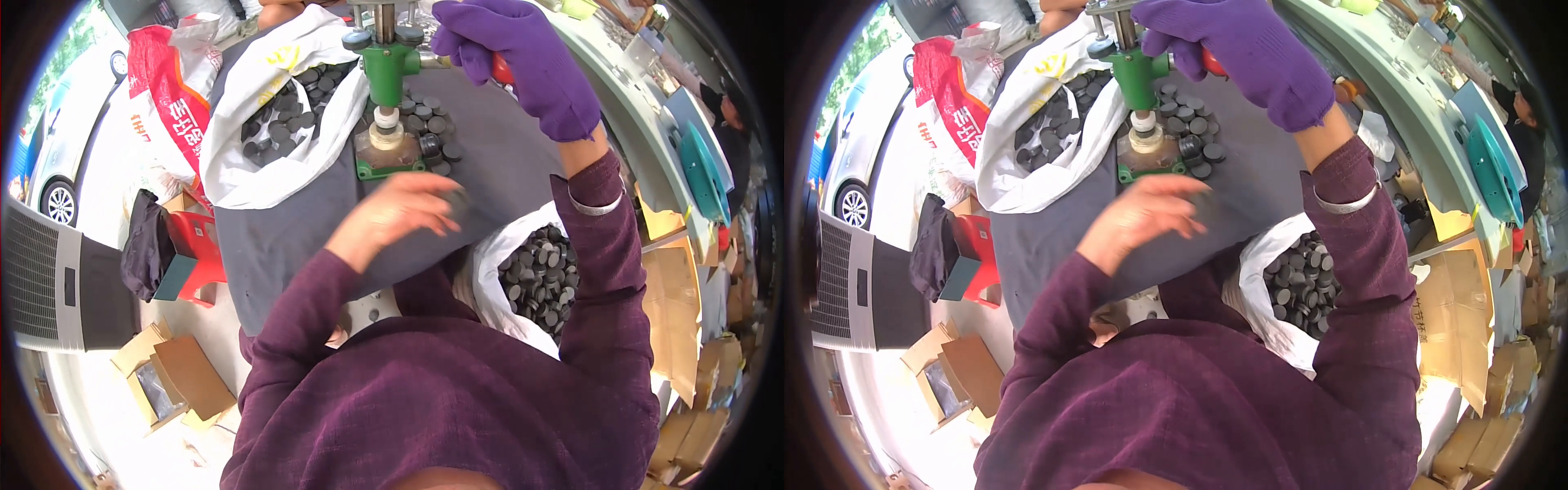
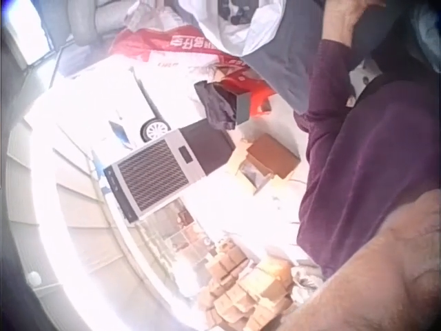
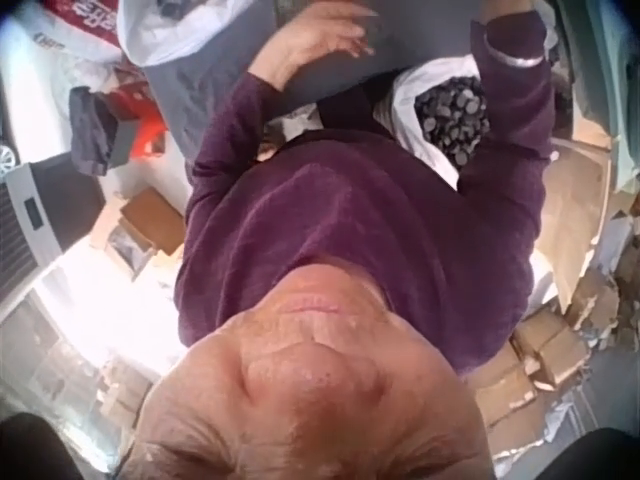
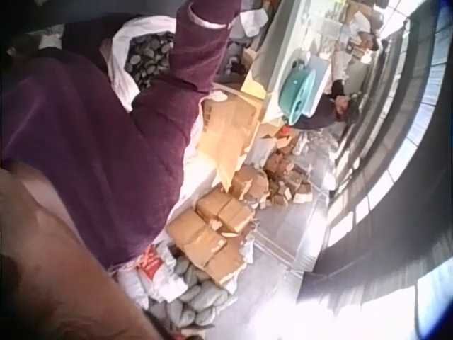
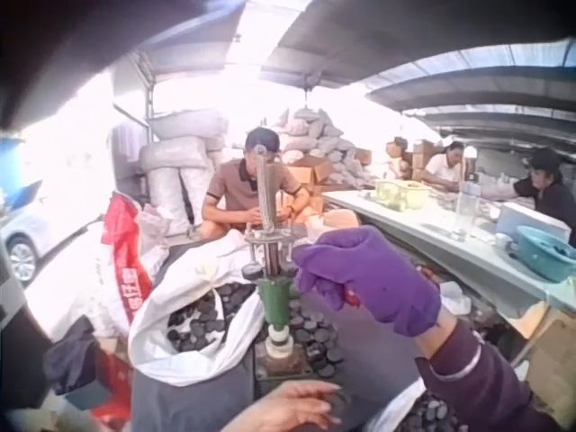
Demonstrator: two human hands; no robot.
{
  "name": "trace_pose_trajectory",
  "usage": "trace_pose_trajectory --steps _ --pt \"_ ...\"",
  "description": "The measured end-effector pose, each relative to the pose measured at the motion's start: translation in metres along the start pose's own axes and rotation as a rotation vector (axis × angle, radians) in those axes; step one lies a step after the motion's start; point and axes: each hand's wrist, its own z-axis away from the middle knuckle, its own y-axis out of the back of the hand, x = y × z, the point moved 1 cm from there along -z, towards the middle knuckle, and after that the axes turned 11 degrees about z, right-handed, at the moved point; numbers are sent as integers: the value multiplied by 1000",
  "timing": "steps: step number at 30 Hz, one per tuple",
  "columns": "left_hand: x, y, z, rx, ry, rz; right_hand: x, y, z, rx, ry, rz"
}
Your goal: The person processes small black rubber circular components by hand using a manual lever press.
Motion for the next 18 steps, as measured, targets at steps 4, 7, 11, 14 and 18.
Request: trace_pose_trajectory --steps 4,7,11,14,18 --pt "-63 -58 -43 -98 190 -212 7 -2 -2 33 -105 85" --pt "-79 -76 -52 -73 64 -489 7 0 2 22 -153 29" --pt "-38 -39 -39 154 -428 -765 8 6 6 8 -128 12" --pt "32 21 -11 457 -722 -691 9 7 5 14 -200 2" --pt "114 137 29 1071 -842 -1304 10 1 2 28 -30 -10"
